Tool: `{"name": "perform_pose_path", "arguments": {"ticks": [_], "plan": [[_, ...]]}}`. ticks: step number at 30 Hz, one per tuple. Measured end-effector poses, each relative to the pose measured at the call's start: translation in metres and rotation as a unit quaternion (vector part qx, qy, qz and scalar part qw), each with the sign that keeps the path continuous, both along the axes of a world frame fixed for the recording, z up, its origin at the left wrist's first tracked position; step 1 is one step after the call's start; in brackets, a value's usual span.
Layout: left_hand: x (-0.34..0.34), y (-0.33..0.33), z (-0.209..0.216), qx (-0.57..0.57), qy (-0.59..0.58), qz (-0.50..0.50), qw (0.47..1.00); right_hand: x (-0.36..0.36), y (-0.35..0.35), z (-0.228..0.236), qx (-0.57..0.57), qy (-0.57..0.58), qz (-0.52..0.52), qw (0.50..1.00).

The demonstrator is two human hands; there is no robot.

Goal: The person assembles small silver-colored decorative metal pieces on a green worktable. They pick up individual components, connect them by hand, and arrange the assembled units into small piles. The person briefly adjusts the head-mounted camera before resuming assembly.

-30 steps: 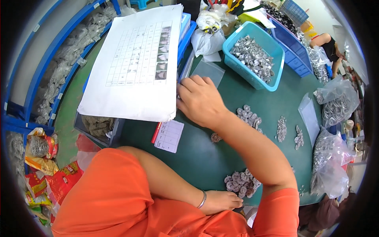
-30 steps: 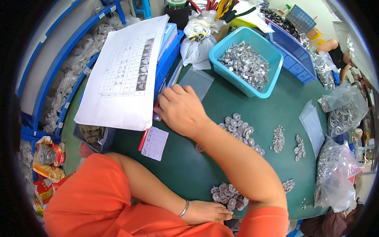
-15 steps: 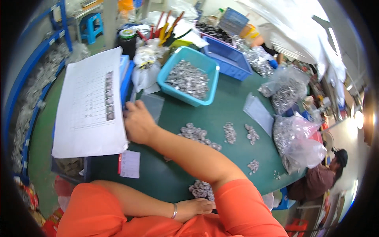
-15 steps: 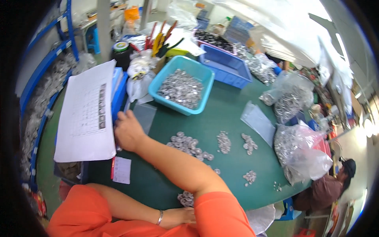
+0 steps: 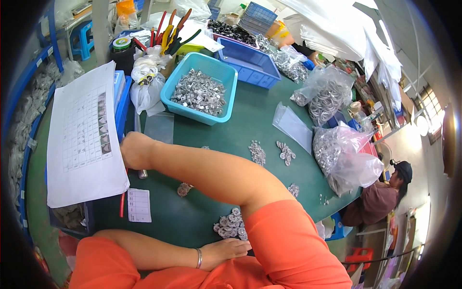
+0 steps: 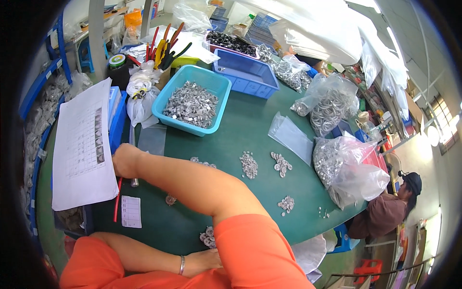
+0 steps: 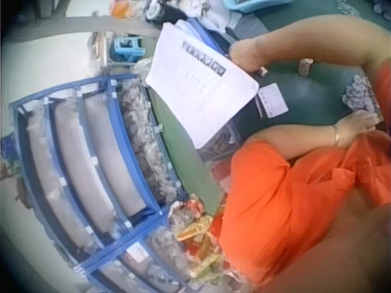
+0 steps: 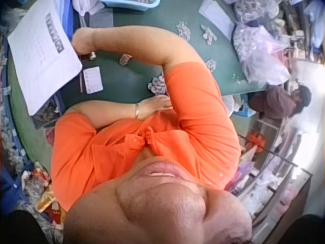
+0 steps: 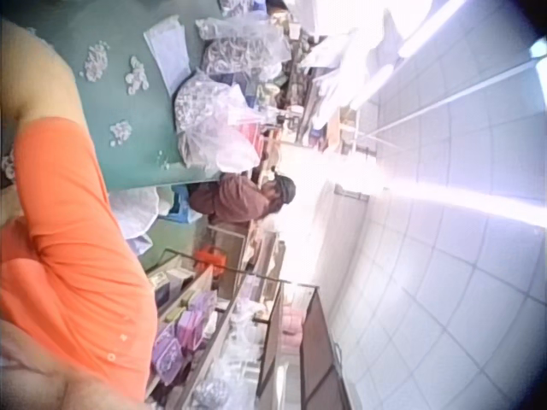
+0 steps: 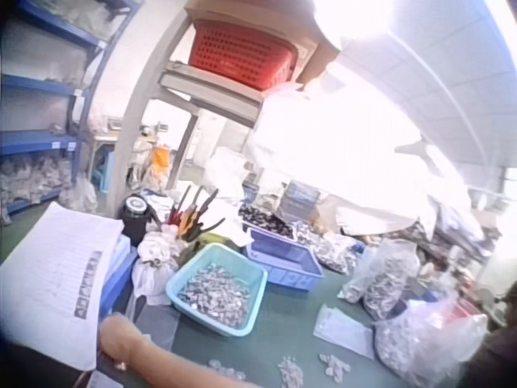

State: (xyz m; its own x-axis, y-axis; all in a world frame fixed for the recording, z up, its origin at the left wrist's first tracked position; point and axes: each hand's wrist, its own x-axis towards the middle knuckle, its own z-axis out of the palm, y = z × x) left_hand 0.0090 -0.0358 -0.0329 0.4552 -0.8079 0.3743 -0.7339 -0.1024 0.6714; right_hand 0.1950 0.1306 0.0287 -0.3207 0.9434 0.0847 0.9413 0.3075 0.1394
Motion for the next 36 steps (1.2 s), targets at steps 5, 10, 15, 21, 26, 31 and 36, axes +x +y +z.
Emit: {"name": "perform_pose_path", "arguments": {"ticks": [5,10,15,21,26,31,36], "plan": [[-0.001,-0.001,-0.003,-0.013,0.043,-0.004,0.999,0.005,0.011,0.0,-0.004,-0.085,0.062,0.994],[-0.005,-0.012,-0.021,-0.002,-0.02,0.04,0.999,0.017,0.012,-0.004,0.061,-0.124,0.128,0.982],[-0.003,-0.007,-0.018,0.029,-0.054,0.046,0.997,0.023,0.011,0.0,0.113,-0.085,0.146,0.979],[-0.006,-0.004,-0.018,0.011,-0.061,0.073,0.995,0.023,0.016,-0.009,0.116,-0.048,0.104,0.987],[-0.006,-0.005,-0.017,-0.062,-0.021,0.107,0.992,0.024,0.019,-0.012,0.135,-0.06,0.112,0.983],[-0.002,0.007,0.017,0.041,0.24,0.024,0.97,0.025,0.008,-0.003,0.138,-0.078,0.103,0.982],[0.003,-0.003,0.001,0.058,0.16,-0.018,0.985,0.035,-0.04,0.025,0.188,0.082,0.059,0.977]]}}
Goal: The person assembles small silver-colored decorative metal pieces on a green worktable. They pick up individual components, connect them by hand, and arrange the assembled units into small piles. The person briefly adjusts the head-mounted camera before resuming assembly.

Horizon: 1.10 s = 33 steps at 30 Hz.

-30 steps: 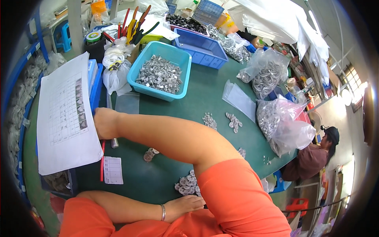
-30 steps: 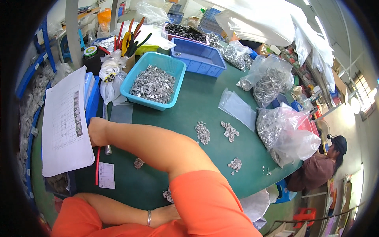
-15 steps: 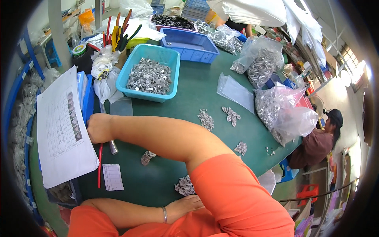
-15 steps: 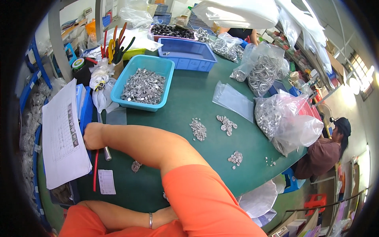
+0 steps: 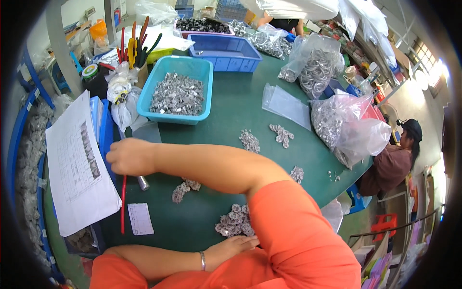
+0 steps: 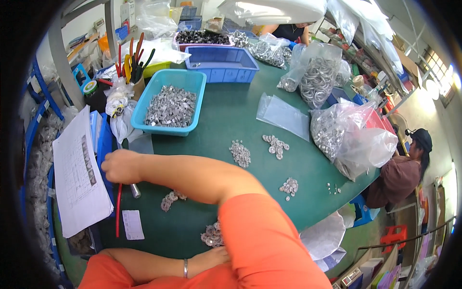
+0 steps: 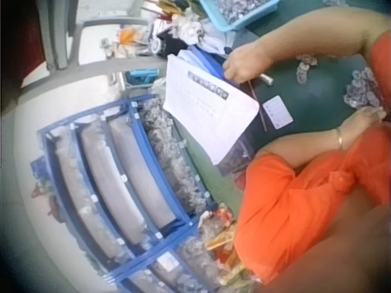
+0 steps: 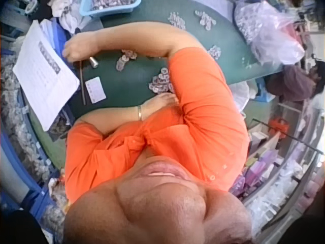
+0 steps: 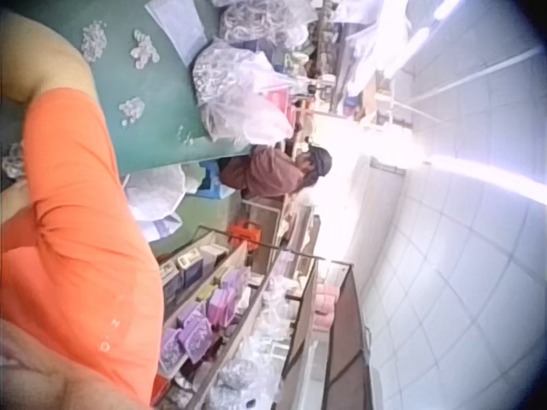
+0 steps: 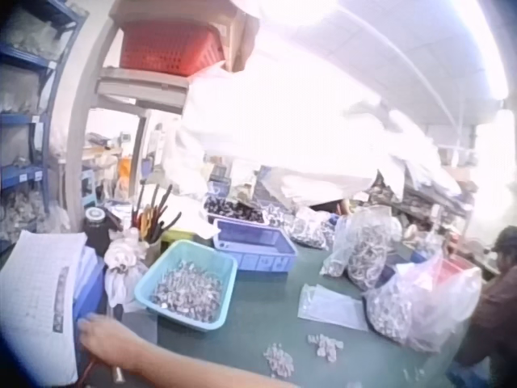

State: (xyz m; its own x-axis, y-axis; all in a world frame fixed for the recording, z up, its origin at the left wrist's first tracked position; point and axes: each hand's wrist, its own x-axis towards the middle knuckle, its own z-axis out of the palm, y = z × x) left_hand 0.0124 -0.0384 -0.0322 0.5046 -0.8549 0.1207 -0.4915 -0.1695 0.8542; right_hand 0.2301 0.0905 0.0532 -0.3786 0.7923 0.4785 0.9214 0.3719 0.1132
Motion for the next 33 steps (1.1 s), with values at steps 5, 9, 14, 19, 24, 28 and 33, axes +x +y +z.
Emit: {"name": "perform_pose_path", "arguments": {"ticks": [5,9,14,19,24,28,33], "plan": [[-0.007,0.004,0.007,-0.046,-0.027,0.088,0.995,0.0,-0.121,0.026,0.093,0.274,-0.148,0.946],[-0.004,0.001,0.017,-0.046,-0.143,0.07,0.986,-0.011,-0.25,0.031,0.094,0.439,-0.446,0.775],[0.003,0.008,0.041,-0.096,-0.258,0.124,0.954,-0.049,-0.339,0.009,0.056,0.491,-0.601,0.628],[0.051,0.017,0.088,0.02,-0.283,0.268,0.921,-0.076,-0.378,-0.006,-0.028,0.32,-0.592,0.739],[0.118,0.005,0.071,0.064,-0.248,0.363,0.896,-0.076,-0.357,-0.009,0.01,0.309,-0.547,0.778],[0.136,-0.003,0.058,0.099,-0.228,0.369,0.896,-0.075,-0.347,-0.005,0.013,0.318,-0.539,0.78],[0.138,-0.007,0.046,0.094,-0.239,0.377,0.89,-0.07,-0.345,-0.012,0.022,0.271,-0.532,0.802]]}}
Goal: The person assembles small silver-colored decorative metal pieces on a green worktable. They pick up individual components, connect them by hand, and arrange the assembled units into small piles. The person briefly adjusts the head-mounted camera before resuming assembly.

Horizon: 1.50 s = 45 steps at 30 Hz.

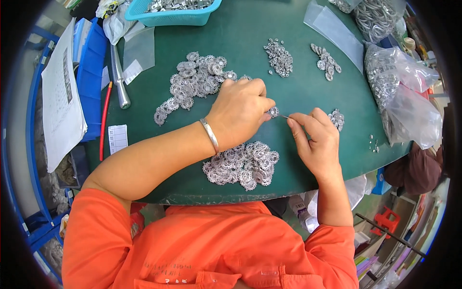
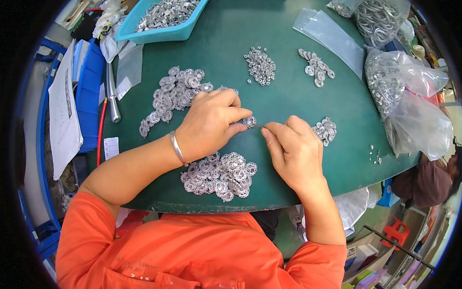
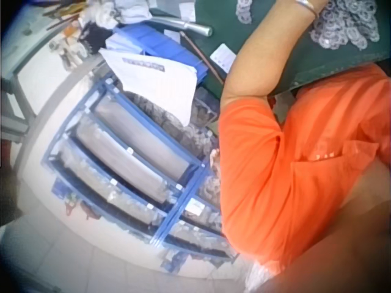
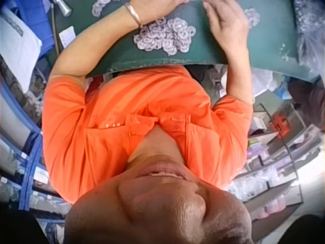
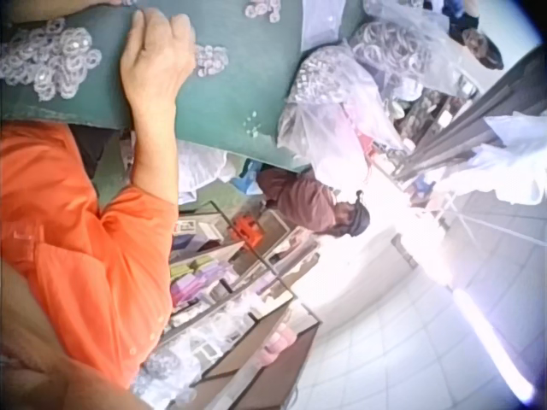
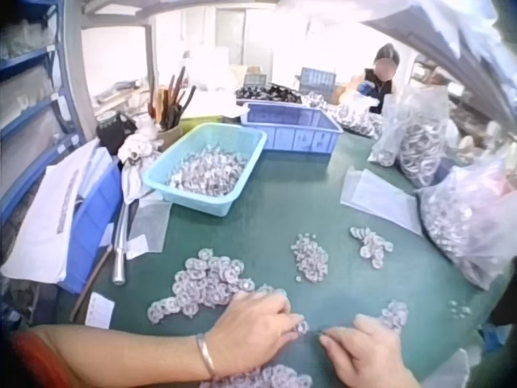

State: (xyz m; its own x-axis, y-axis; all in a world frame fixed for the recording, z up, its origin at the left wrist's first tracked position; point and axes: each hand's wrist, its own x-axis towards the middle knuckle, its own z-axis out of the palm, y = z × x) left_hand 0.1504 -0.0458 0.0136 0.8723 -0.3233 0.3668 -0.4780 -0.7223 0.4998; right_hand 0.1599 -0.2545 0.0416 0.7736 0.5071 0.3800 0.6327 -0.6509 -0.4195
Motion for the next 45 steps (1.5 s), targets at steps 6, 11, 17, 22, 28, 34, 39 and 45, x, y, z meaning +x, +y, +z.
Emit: {"name": "perform_pose_path", "arguments": {"ticks": [6,11,17,22,28,34,39,45], "plan": [[0.002,-0.002,-0.001,-0.028,0.01,0.013,0.999,0.01,0.005,-0.002,-0.027,-0.066,0.046,0.996],[0.004,-0.001,0.0,-0.032,0.016,0.013,0.999,0.012,0.01,0.001,-0.066,-0.064,0.059,0.994],[0.01,-0.001,-0.003,-0.035,0.036,0.005,0.999,0.013,0.018,0.003,-0.073,-0.023,0.033,0.997],[0.011,-0.001,0.0,-0.033,0.049,0.006,0.998,0.011,0.019,0.007,-0.027,0.086,0.009,0.996],[0.01,0.0,0.003,-0.019,0.051,0.003,0.998,0.008,0.022,0.007,-0.025,0.085,-0.007,0.996],[0.011,0.0,-0.001,-0.028,0.052,0.004,0.998,0.007,0.022,0.007,-0.027,0.089,0.013,0.996],[0.011,0.0,0.001,-0.021,0.05,0.002,0.999,0.008,0.022,0.005,-0.031,0.086,0.007,0.996],[0.01,0.001,0.001,-0.024,0.054,0.001,0.998,0.006,0.022,0.004,-0.036,0.072,0.009,0.997]]}}
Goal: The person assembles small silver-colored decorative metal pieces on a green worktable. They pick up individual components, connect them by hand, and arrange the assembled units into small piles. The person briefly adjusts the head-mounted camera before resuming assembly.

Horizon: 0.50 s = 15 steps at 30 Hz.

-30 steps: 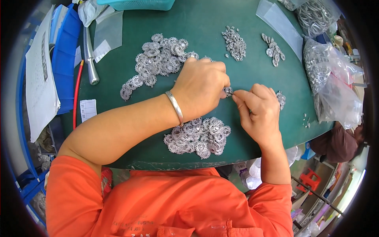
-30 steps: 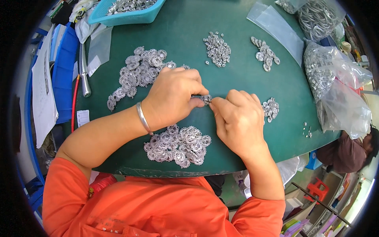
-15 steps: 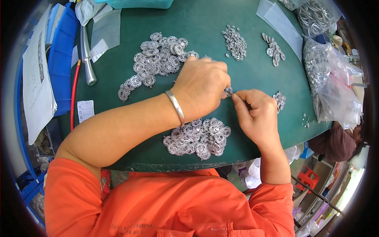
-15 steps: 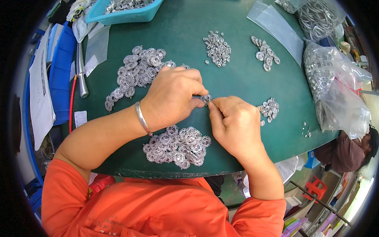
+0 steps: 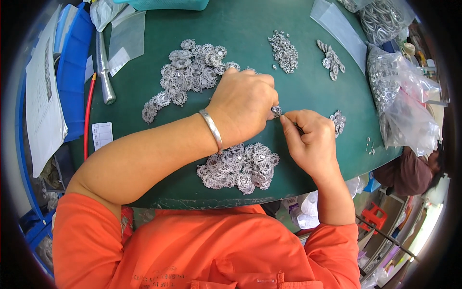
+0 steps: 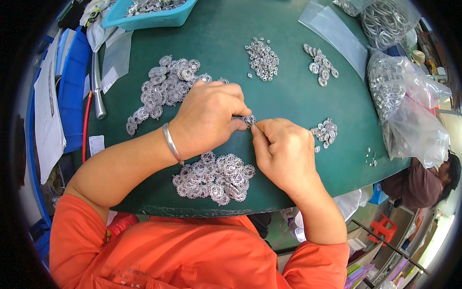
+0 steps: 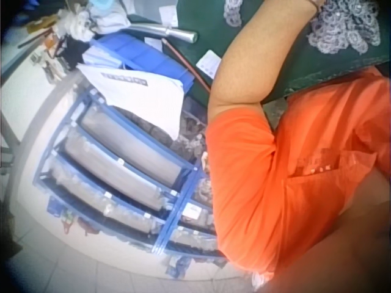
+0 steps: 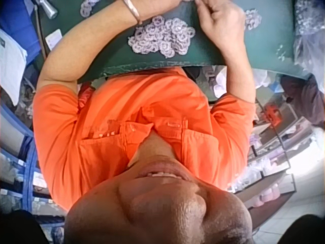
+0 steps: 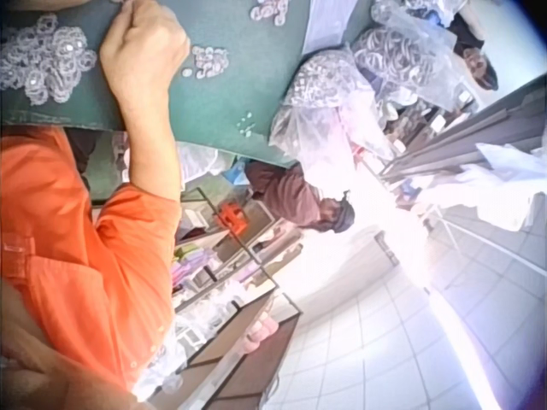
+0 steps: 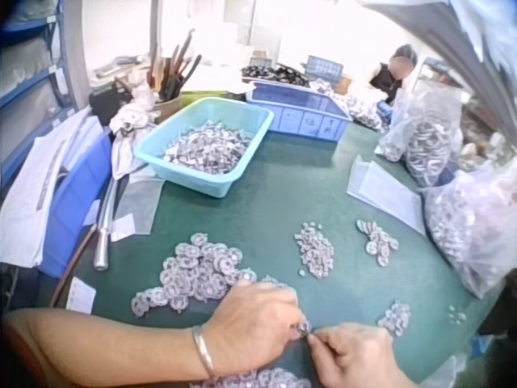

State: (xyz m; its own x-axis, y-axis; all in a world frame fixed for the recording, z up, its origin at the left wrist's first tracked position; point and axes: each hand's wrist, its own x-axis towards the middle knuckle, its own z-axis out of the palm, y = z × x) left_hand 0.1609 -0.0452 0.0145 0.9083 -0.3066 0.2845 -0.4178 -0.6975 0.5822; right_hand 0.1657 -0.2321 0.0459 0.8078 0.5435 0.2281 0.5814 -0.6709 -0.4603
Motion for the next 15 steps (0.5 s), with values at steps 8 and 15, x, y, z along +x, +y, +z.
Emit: {"name": "perform_pose_path", "arguments": {"ticks": [8,15], "plan": [[-0.0001,-0.0011,-0.0017,0.002,-0.006,0.001,1.0,-0.0065,0.0016,-0.0025,-0.016,-0.036,-0.01,0.999],[0.0004,-0.0005,-0.0021,0.014,0.001,-0.001,1.0,-0.0073,0.0067,0.0049,-0.089,-0.09,-0.003,0.992]]}}
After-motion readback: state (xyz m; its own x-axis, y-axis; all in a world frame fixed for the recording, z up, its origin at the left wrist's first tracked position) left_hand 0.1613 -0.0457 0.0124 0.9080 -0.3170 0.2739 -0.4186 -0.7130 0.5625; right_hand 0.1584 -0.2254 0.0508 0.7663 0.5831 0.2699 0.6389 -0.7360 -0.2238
